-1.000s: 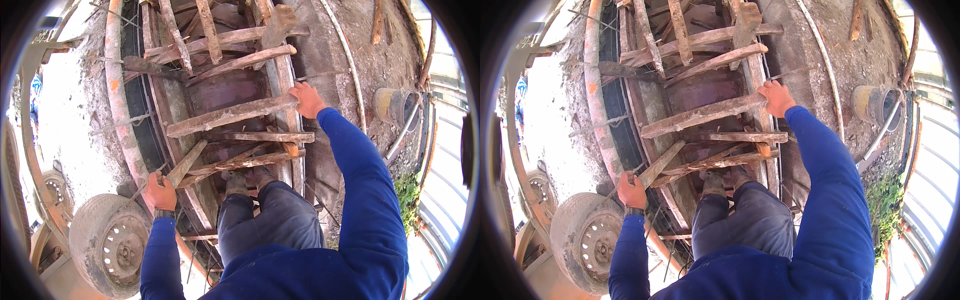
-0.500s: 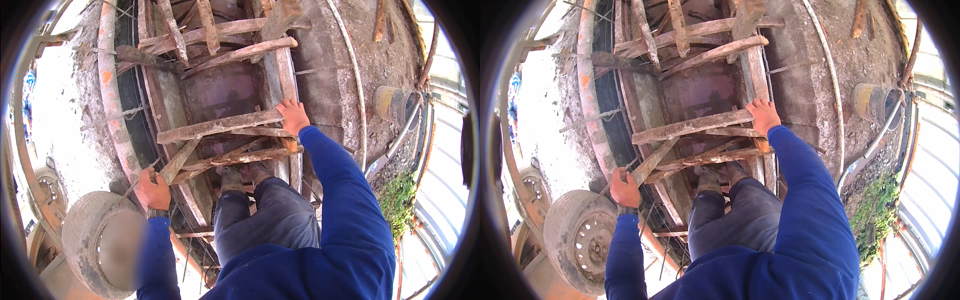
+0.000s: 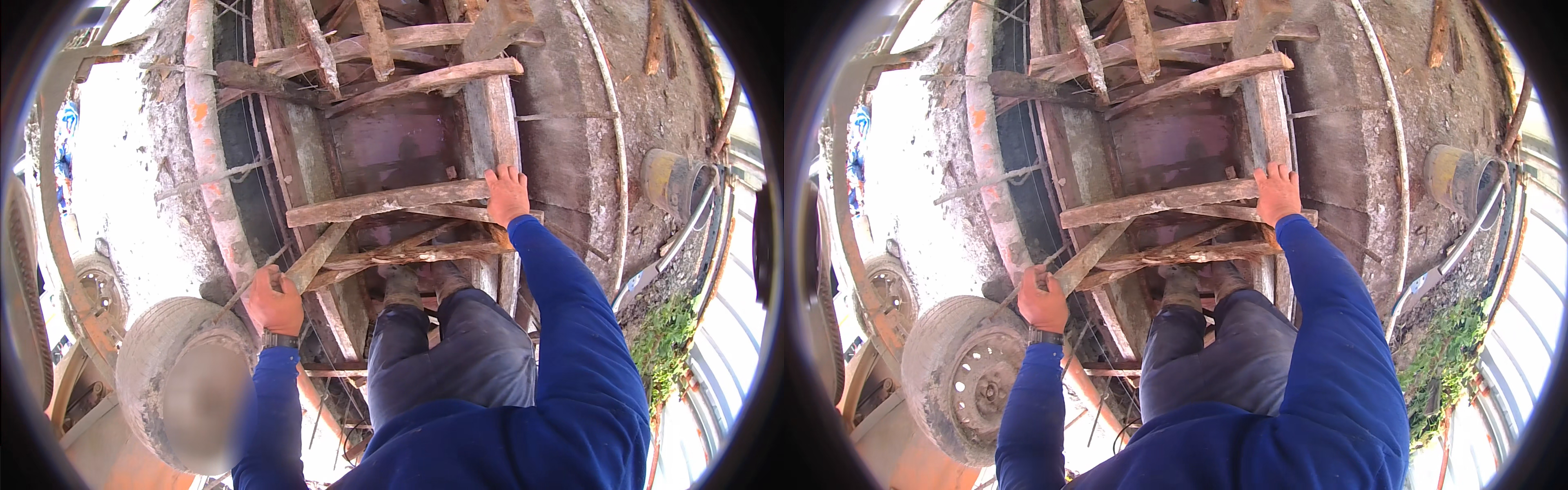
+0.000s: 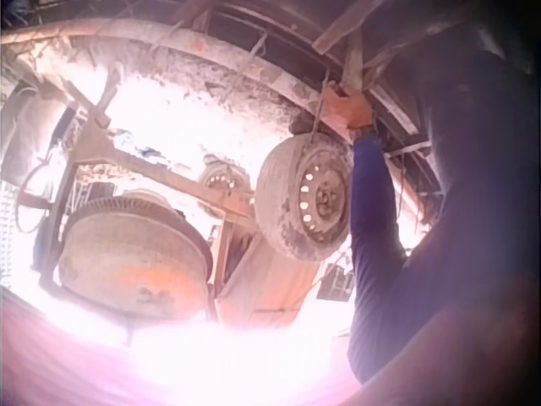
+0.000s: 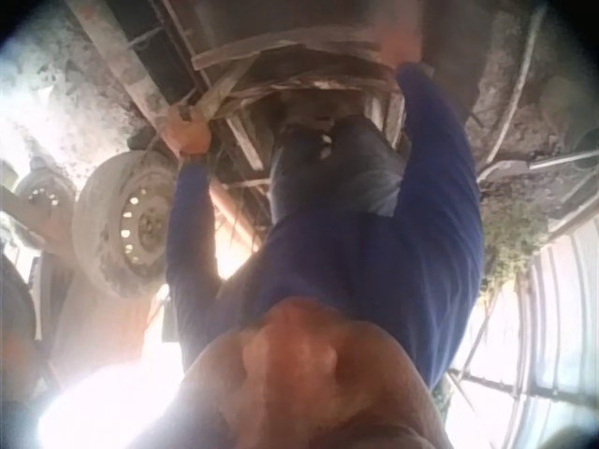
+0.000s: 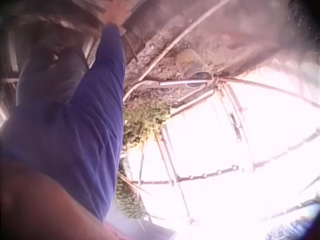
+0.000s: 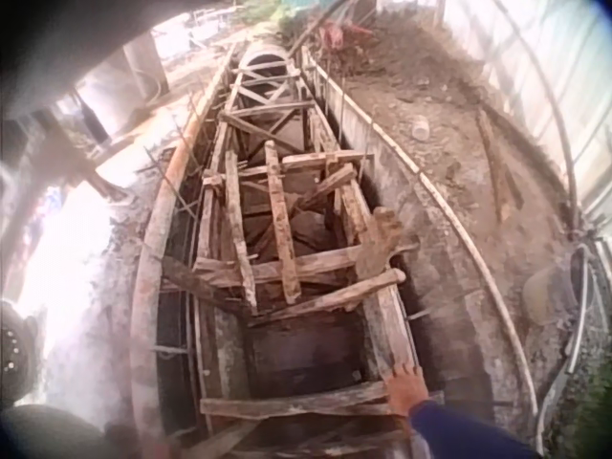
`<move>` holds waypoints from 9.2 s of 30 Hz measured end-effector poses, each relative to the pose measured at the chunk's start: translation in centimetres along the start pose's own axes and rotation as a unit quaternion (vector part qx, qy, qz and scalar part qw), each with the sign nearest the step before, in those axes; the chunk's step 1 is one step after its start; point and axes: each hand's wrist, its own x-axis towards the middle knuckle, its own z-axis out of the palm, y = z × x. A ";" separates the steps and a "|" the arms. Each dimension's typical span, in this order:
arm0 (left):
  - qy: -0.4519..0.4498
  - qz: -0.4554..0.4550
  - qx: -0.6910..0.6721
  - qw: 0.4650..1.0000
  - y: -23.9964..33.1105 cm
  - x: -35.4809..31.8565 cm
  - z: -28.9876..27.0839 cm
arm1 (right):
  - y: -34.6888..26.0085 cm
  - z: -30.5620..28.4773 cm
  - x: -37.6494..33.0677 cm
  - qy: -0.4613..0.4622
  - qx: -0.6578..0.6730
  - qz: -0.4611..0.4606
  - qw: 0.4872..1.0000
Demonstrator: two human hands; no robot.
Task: The person assembles a wooden frame by positioning and securing wooden planks with a metal rod. They measure the frame with a tape measure and adjust the components to ensure alignment. The person uses a saw to cut a wooden plank and places it into the structure.
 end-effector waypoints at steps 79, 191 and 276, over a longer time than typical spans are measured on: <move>-0.486 0.025 -0.038 0.873 -16.9 -10.8 -10.9 | -9.0 9.4 -38.2 -0.176 0.313 0.234 0.904; -0.514 0.366 0.042 0.774 5.4 -2.7 -8.2 | -15.8 -3.9 -65.3 0.196 0.836 0.203 0.471; -0.208 -0.472 -0.665 0.541 -7.1 -17.2 13.2 | -0.1 -6.7 -35.3 -0.341 0.120 0.123 0.924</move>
